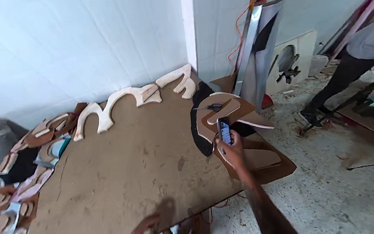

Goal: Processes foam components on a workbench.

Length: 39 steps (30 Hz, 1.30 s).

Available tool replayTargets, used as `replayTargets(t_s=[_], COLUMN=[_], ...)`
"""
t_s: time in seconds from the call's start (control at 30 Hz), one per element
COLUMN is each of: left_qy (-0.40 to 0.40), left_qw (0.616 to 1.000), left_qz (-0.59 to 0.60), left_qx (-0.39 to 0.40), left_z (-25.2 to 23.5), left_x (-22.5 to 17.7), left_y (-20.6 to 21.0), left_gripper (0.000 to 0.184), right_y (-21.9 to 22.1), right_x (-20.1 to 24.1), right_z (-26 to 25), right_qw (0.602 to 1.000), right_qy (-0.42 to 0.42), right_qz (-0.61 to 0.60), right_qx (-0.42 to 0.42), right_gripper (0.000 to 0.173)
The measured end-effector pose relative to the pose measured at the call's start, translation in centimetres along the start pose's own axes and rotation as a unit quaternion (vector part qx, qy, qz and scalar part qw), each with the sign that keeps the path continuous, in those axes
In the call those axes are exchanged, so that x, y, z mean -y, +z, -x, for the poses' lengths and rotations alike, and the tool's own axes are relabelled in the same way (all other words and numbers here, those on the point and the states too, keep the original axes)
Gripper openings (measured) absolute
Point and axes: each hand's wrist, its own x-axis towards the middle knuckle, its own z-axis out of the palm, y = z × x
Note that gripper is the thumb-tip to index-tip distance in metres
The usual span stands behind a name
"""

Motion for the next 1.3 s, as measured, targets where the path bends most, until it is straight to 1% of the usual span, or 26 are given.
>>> replayTargets(t_s=[0.03, 0.07, 0.17, 0.2, 0.23, 0.3, 0.33, 0.4, 0.5, 0.63, 0.73, 0.8, 0.93, 1.07, 1.17, 1.3], left_qy=[0.087, 0.123, 0.111, 0.109, 0.109, 0.112, 0.115, 0.118, 0.128, 0.138, 0.142, 0.147, 0.166, 0.191, 0.194, 0.18], left_qw=[0.996, 0.991, 0.982, 0.978, 0.976, 0.975, 0.976, 0.975, 0.972, 0.973, 0.976, 0.976, 0.969, 0.961, 0.956, 0.957], left_qz=[0.028, 0.061, 0.151, 0.172, 0.184, 0.188, 0.185, 0.183, 0.191, 0.172, 0.151, 0.148, 0.166, 0.184, 0.207, 0.222], left_qx=[-0.009, -0.002, 0.033, 0.036, 0.039, 0.027, 0.027, 0.034, 0.051, 0.061, 0.061, 0.061, 0.072, 0.075, 0.072, 0.058], left_z=[-1.6, -3.1, -5.6, -5.9, -5.8, -5.1, -4.5, -3.0, -1.4, -0.4, 0.2, 0.6, 1.5, 2.8, 4.3, 7.2], left_x=[0.1, -1.1, -7.6, -8.8, -9.5, -10.1, -10.2, -10.0, -9.9, -10.1, -10.2, -10.3, -10.4, -9.8, -9.1, -7.9], left_y=[1.0, 1.7, 2.7, 3.0, 3.3, 3.6, 3.6, 3.7, 3.8, 3.8, 3.7, 3.6, 3.2, 2.6, 1.9, 0.4], left_gripper=[0.023, 0.029, 0.04, 0.041, 0.041, 0.037, 0.035, 0.033, 0.031, 0.029, 0.031, 0.032, 0.033, 0.032, 0.032, 0.032], right_y=[1.3, 2.6, 5.7, 6.1, 6.3, 6.2, 6.1, 5.4, 4.1, 4.0, 4.0, 3.8, 3.2, 2.8, 2.6, 2.9], right_x=[0.5, 1.0, 2.2, 2.2, 2.2, 1.8, 1.3, 0.7, 0.9, 1.6, 2.2, 2.3, 2.2, 3.0, 4.0, 5.2], right_z=[3.8, 7.3, 16.8, 19.4, 21.6, 24.9, 25.9, 27.3, 28.3, 29.7, 30.4, 31.0, 32.1, 33.6, 35.2, 37.8], right_qw=[0.999, 0.997, 0.988, 0.984, 0.98, 0.969, 0.966, 0.965, 0.963, 0.969, 0.969, 0.969, 0.964, 0.966, 0.962, 0.952], right_qy=[0.016, 0.029, 0.051, 0.051, 0.049, 0.063, 0.075, 0.09, 0.097, 0.102, 0.089, 0.083, 0.062, 0.048, 0.012, -0.03], right_qz=[-0.02, -0.033, -0.066, -0.08, -0.105, -0.162, -0.175, -0.172, -0.183, -0.176, -0.189, -0.195, -0.225, -0.221, -0.22, -0.211], right_qx=[0.034, 0.062, 0.134, 0.151, 0.162, 0.174, 0.173, 0.178, 0.173, 0.139, 0.133, 0.128, 0.125, 0.128, 0.16, 0.218], right_gripper=[0.093, 0.095, 0.098, 0.093, 0.083, 0.058, 0.052, 0.05, 0.045, 0.042, 0.039, 0.04, 0.049, 0.048, 0.043, 0.046])
